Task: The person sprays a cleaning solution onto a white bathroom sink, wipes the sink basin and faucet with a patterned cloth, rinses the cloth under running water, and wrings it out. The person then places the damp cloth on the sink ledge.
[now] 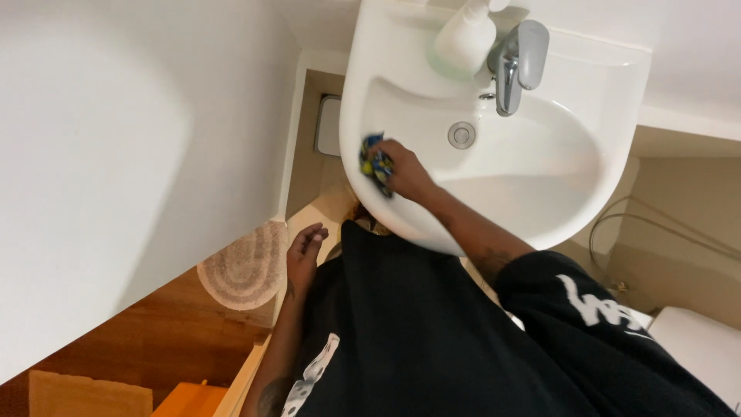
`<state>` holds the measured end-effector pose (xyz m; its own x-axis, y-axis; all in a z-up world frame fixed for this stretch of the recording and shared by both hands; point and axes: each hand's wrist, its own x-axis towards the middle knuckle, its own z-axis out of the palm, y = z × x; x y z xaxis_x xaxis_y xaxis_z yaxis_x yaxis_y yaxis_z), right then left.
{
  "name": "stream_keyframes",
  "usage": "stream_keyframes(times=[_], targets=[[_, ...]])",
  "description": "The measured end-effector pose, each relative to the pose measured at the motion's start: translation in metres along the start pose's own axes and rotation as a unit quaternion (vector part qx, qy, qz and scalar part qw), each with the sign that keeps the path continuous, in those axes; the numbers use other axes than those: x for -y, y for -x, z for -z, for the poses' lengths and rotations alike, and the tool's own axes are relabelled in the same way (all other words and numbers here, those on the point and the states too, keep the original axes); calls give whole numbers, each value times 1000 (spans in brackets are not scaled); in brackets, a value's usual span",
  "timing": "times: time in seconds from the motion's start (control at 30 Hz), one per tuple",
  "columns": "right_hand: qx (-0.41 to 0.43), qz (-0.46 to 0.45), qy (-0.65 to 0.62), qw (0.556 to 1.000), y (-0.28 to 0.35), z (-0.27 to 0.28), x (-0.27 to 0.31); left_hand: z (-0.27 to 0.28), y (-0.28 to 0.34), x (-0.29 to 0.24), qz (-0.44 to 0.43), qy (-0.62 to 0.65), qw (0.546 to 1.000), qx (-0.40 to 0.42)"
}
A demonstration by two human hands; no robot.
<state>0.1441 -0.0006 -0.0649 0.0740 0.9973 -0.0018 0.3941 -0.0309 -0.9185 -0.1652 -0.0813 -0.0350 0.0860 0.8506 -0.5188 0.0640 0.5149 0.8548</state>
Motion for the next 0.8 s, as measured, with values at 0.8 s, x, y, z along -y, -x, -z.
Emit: stream_keyframes(times=[0.8], targets=[[88, 85, 179, 976, 38, -17, 57, -3, 5, -12, -8, -18, 1000, -18]])
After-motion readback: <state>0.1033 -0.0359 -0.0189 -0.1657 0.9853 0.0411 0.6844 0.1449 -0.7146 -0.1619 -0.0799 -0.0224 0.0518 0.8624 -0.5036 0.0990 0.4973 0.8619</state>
